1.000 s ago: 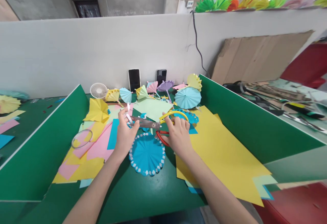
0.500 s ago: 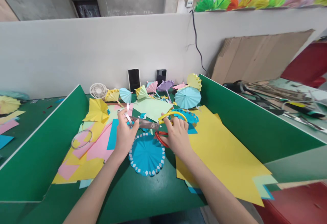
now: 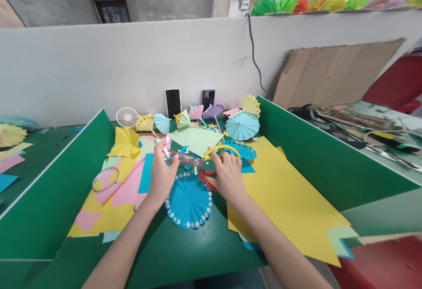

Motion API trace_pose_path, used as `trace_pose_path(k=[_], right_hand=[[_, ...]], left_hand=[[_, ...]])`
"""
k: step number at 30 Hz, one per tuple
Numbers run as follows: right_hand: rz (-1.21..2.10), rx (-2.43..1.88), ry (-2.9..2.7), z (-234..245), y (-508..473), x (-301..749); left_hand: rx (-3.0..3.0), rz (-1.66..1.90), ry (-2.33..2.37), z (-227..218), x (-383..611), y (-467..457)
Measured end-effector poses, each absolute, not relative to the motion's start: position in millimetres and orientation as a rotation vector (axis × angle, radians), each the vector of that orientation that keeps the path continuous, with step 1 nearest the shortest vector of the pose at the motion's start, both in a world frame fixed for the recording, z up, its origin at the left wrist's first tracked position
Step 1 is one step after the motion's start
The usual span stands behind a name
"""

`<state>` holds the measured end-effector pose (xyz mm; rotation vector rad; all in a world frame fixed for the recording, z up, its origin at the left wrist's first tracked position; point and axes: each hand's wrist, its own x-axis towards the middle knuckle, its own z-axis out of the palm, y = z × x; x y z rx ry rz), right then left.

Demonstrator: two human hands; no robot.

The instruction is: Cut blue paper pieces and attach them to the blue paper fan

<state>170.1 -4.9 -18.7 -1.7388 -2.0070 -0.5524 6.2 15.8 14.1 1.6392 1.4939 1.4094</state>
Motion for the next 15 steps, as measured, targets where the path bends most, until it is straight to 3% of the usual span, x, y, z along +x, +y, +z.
trace_pose_path(k=[15], right_hand=[[-0.533,-1.743,-1.995,-19.1,-4.8,168.8]], left_hand=[[1.749,1.342,1.593,11.0,6.3,17.1]])
